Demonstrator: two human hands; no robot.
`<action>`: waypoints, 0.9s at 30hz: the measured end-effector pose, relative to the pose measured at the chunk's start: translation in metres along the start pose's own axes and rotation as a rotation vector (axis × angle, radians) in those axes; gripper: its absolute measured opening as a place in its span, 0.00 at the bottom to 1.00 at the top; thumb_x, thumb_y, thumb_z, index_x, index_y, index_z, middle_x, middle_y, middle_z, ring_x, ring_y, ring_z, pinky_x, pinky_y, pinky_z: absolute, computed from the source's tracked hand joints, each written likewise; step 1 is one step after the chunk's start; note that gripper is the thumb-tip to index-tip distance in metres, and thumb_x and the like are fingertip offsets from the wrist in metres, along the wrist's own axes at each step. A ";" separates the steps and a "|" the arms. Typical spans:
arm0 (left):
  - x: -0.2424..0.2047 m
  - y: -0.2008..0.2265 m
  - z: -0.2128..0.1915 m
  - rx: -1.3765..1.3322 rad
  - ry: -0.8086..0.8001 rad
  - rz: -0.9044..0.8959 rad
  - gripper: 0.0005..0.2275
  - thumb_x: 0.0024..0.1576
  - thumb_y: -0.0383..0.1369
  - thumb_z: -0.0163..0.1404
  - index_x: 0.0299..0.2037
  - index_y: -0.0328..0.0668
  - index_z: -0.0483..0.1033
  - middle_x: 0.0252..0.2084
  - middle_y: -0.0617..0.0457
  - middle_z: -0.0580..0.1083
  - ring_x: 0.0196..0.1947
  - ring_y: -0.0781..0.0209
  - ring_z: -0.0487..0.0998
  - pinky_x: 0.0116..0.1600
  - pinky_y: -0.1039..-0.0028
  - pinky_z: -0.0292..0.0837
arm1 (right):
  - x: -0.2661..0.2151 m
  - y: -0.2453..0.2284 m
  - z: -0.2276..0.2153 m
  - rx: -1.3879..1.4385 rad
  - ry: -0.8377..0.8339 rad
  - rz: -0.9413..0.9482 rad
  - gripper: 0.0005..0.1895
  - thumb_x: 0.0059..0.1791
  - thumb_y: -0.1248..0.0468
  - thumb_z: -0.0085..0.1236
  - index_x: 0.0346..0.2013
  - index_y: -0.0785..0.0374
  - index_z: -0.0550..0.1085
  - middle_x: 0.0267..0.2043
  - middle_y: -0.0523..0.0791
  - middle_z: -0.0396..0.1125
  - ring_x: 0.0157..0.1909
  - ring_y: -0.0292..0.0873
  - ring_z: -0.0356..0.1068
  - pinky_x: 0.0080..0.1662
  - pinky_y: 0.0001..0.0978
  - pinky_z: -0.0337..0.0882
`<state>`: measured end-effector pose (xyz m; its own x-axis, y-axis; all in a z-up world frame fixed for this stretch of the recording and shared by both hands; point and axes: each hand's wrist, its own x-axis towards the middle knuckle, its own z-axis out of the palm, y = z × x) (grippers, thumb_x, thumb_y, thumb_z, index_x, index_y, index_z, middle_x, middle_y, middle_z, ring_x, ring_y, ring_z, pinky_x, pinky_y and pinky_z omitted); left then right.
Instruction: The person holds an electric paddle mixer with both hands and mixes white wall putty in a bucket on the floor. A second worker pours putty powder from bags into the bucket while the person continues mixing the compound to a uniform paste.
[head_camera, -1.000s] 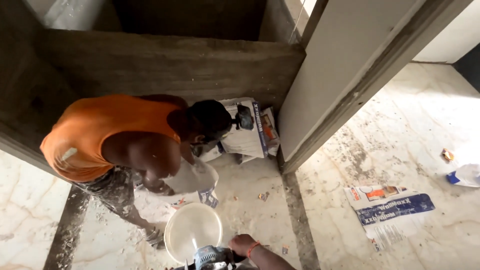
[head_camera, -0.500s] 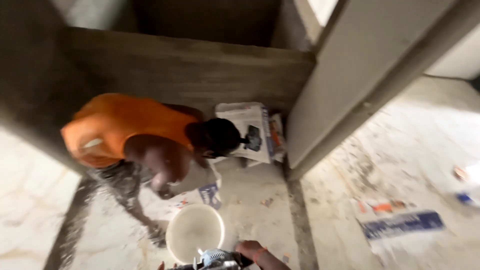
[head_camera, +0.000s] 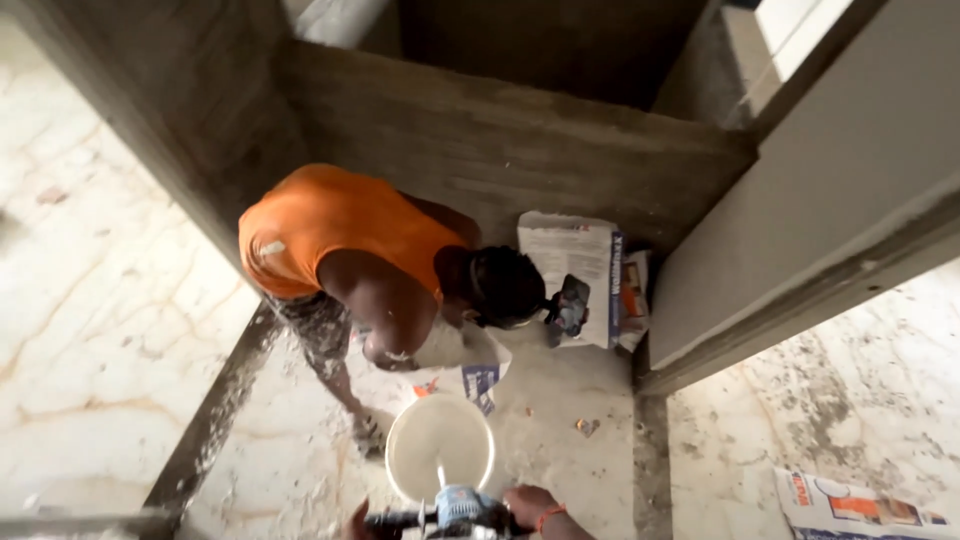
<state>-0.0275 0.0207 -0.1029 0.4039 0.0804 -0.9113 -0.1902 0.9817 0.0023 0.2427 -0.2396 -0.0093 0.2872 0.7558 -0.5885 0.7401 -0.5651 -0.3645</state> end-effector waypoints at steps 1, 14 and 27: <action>0.020 0.003 0.020 -0.010 0.013 -0.009 0.24 0.52 0.49 0.55 0.47 0.36 0.70 0.39 0.48 0.73 0.40 0.45 0.74 0.46 0.52 0.72 | -0.014 -0.013 -0.018 0.007 -0.064 0.068 0.12 0.47 0.57 0.57 0.40 0.59 0.79 0.46 0.54 0.74 0.51 0.59 0.73 0.51 0.50 0.74; -0.029 -0.037 0.025 -0.097 -0.143 0.287 0.15 0.54 0.47 0.55 0.39 0.48 0.68 0.35 0.52 0.73 0.35 0.53 0.75 0.45 0.59 0.71 | -0.014 -0.011 -0.046 -0.111 -0.128 0.050 0.16 0.44 0.51 0.60 0.39 0.56 0.80 0.45 0.52 0.75 0.51 0.57 0.75 0.50 0.50 0.74; -0.070 -0.042 0.021 -0.078 -0.163 0.502 0.16 0.53 0.50 0.53 0.41 0.48 0.71 0.34 0.51 0.73 0.35 0.54 0.74 0.44 0.59 0.72 | -0.018 -0.021 -0.043 -0.125 0.085 -0.089 0.17 0.44 0.49 0.57 0.37 0.57 0.77 0.39 0.54 0.75 0.45 0.59 0.75 0.46 0.53 0.75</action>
<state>-0.0286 -0.0224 -0.0303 0.3784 0.5685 -0.7305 -0.4593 0.8005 0.3851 0.2482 -0.2276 0.0398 0.2636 0.8291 -0.4930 0.8334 -0.4531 -0.3165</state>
